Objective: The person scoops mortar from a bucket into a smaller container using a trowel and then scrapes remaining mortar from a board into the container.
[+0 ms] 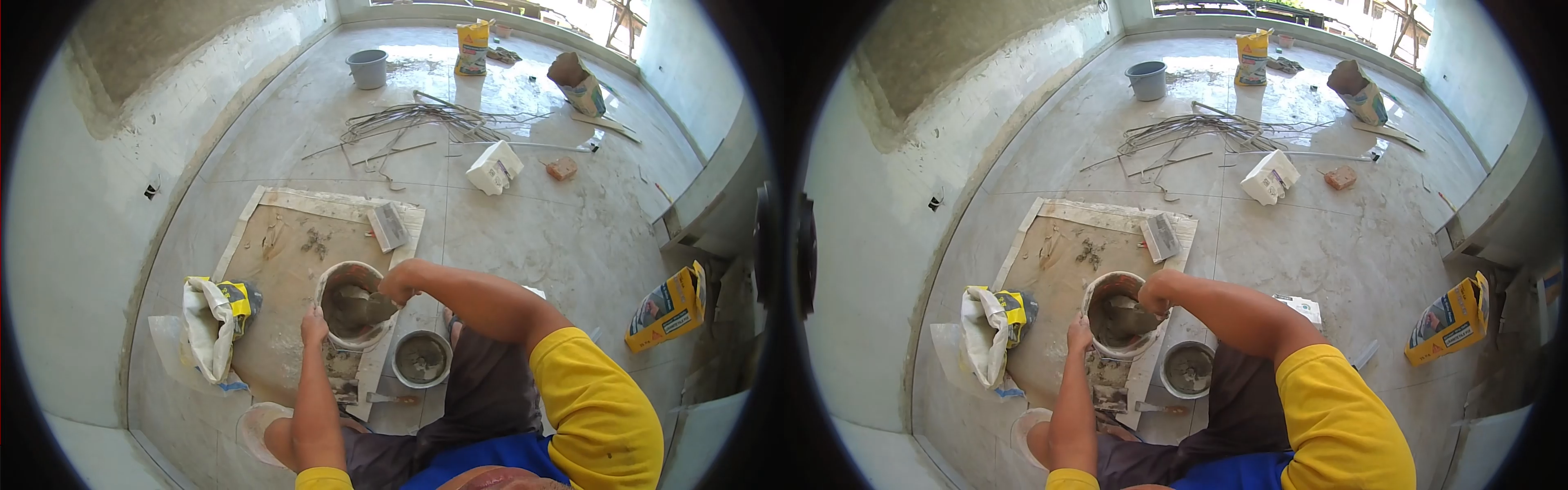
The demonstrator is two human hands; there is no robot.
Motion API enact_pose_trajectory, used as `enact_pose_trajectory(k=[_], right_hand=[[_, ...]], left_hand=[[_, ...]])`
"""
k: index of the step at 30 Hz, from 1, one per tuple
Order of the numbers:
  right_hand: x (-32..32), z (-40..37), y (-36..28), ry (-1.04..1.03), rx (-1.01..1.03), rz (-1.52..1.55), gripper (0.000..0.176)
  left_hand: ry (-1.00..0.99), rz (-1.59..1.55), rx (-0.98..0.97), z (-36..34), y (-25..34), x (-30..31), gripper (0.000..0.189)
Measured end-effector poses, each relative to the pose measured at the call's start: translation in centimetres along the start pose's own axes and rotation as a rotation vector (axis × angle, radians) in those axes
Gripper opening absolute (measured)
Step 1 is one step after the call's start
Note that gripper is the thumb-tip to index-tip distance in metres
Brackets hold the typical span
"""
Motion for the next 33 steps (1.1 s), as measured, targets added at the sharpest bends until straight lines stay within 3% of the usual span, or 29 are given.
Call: enact_pose_trajectory(k=[26,32,33], right_hand=[[-0.7,3.5,0.4,-0.016,0.036,0.055,0.031],[-0.4,2.8,-0.1,0.011,0.021,0.024,0.032],[-0.5,3.4,0.0,0.108,0.049,-0.031,0.027]], left_hand=[[0.004,-0.065,0.051,1.1,-1.6,-0.9,0.044],[-0.005,-0.012,0.027,1.4,-1.9,-0.9,0.045],[-0.006,-0.011,0.029,1.4,-1.8,-0.8,0.045]])
Point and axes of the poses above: each hand's wrist, its own z-axis towards the middle knuckle, its own x-axis out of the back of the hand, y = z × x, the point moved 2 cm from there along z, towards the middle knuckle
